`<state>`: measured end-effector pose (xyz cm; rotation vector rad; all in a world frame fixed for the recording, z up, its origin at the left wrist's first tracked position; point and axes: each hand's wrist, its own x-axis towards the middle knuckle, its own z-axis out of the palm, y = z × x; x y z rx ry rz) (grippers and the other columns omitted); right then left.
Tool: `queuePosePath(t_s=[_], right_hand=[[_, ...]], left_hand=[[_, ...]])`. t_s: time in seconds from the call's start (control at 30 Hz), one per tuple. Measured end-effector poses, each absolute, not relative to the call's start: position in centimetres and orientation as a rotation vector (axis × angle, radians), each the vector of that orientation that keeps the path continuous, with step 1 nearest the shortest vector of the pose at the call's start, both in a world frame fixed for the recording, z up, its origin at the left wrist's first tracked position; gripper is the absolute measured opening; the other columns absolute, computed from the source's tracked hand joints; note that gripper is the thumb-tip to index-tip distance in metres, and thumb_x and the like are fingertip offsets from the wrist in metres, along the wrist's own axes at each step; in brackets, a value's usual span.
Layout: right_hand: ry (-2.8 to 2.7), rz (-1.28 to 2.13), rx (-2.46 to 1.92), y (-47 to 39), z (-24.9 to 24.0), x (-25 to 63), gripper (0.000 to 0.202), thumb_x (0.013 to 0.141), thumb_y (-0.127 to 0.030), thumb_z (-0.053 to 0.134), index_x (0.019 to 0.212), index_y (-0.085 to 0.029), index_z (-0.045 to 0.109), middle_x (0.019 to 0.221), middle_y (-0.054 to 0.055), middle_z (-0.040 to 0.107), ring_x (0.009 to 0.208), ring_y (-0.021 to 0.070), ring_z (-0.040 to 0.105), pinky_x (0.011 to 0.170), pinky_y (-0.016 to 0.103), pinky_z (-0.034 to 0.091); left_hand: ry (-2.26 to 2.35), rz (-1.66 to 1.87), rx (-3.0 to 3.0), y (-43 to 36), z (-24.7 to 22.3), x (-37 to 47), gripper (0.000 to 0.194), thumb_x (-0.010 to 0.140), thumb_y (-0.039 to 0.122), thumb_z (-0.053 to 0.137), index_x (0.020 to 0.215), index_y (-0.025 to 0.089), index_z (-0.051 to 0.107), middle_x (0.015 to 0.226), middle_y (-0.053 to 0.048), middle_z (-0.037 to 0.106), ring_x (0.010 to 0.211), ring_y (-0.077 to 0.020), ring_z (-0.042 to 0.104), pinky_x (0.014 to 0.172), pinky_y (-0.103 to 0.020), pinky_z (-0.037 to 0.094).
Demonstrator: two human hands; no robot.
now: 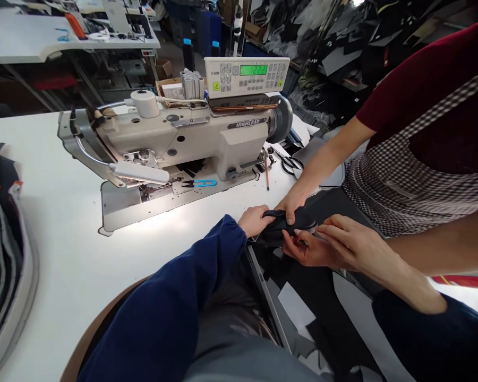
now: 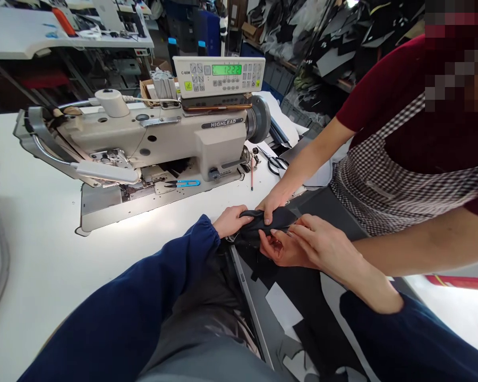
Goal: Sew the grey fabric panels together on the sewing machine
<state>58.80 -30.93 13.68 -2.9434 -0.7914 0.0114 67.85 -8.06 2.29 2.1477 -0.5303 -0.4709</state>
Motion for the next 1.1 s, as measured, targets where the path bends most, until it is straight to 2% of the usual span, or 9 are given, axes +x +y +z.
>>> queuePosePath(t_s=[0.23,0.37,0.47,0.6,0.7,0.77,0.9,1.0,1.1], right_hand=[[-0.73,0.001,-2.891,-29.8,15.1,57.0,0.045,0.099,-0.04,0.027,0.101,-0.022,0.067,0.087,0.01,0.058,0.074,0.0201,0.058,0.065,0.034,0.05],[-0.716,0.022,-2.931,-30.1,14.7,56.5,0.039,0.099,-0.037,0.03,0.095,-0.02,0.066,0.087,0.011,0.058,0.074,0.0216,0.058,0.062,0.035,0.049],[-0.708,0.022,-2.926,-30.5,12.8,57.0,0.037,0.098,-0.04,0.034,0.111,-0.017,0.061,0.103,0.014,0.06,0.091,0.0256,0.06,0.077,0.04,0.052],[-0.737,0.194,-2.755,-30.6,9.2,59.2,0.074,0.09,-0.058,0.048,0.148,-0.018,0.026,0.148,0.019,0.034,0.135,0.0332,0.035,0.107,0.05,0.038],[-0.728,0.373,-2.623,-30.1,7.5,61.1,0.102,0.079,-0.066,0.058,0.153,-0.018,0.008,0.152,0.018,0.028,0.142,0.0342,0.022,0.114,0.054,0.024],[-0.679,0.457,-2.568,-29.6,7.2,62.0,0.106,0.075,-0.066,0.064,0.152,-0.016,0.011,0.146,0.018,0.039,0.137,0.0343,0.033,0.114,0.054,0.023],[-0.517,0.714,-2.406,-28.5,7.3,62.7,0.086,0.07,-0.058,0.071,0.14,-0.018,0.041,0.126,0.013,0.058,0.114,0.0316,0.056,0.098,0.044,0.046],[-0.368,0.906,-2.169,-27.6,7.5,62.4,0.061,0.065,-0.052,0.075,0.114,-0.018,0.061,0.103,0.007,0.067,0.093,0.0274,0.063,0.082,0.036,0.052],[-0.19,1.017,-1.998,-26.6,7.5,61.6,0.04,0.062,-0.049,0.077,0.079,-0.015,0.065,0.074,0.003,0.064,0.069,0.0204,0.06,0.065,0.03,0.05]], left_hand=[[-0.452,-0.441,2.066,-8.4,3.3,67.8,0.018,0.088,0.035,0.054,0.088,0.019,0.061,0.078,-0.001,0.063,0.076,-0.0171,0.058,0.068,-0.024,0.042],[-0.512,-0.414,2.076,-8.5,3.6,67.5,0.015,0.087,0.033,0.056,0.084,0.019,0.06,0.075,0.0,0.06,0.073,-0.0168,0.056,0.067,-0.025,0.04],[-0.544,-0.41,2.082,-8.2,3.6,67.3,0.015,0.088,0.03,0.055,0.079,0.018,0.057,0.072,0.001,0.057,0.071,-0.016,0.053,0.065,-0.024,0.037],[-0.652,-0.432,1.989,-7.5,3.5,67.1,0.015,0.088,0.03,0.052,0.079,0.019,0.055,0.071,0.003,0.054,0.07,-0.0144,0.051,0.064,-0.023,0.036],[-0.726,-0.443,1.967,-6.9,3.8,66.9,0.016,0.089,0.031,0.052,0.079,0.019,0.054,0.071,0.003,0.054,0.069,-0.0142,0.049,0.064,-0.023,0.037],[-0.735,-0.424,1.975,-6.4,4.0,66.9,0.016,0.089,0.031,0.051,0.079,0.019,0.054,0.071,0.002,0.055,0.07,-0.0146,0.05,0.064,-0.023,0.037],[-0.726,-0.383,1.996,-6.0,4.3,66.7,0.014,0.09,0.03,0.05,0.082,0.019,0.055,0.076,0.001,0.059,0.075,-0.0158,0.054,0.067,-0.024,0.039],[-0.758,-0.375,2.023,-6.2,4.5,66.4,0.012,0.091,0.03,0.05,0.087,0.021,0.056,0.082,0.0,0.063,0.079,-0.0174,0.058,0.07,-0.025,0.04],[-0.763,-0.347,2.078,-6.3,4.8,66.2,0.013,0.092,0.033,0.05,0.09,0.022,0.057,0.082,0.0,0.064,0.079,-0.019,0.059,0.069,-0.026,0.04]])
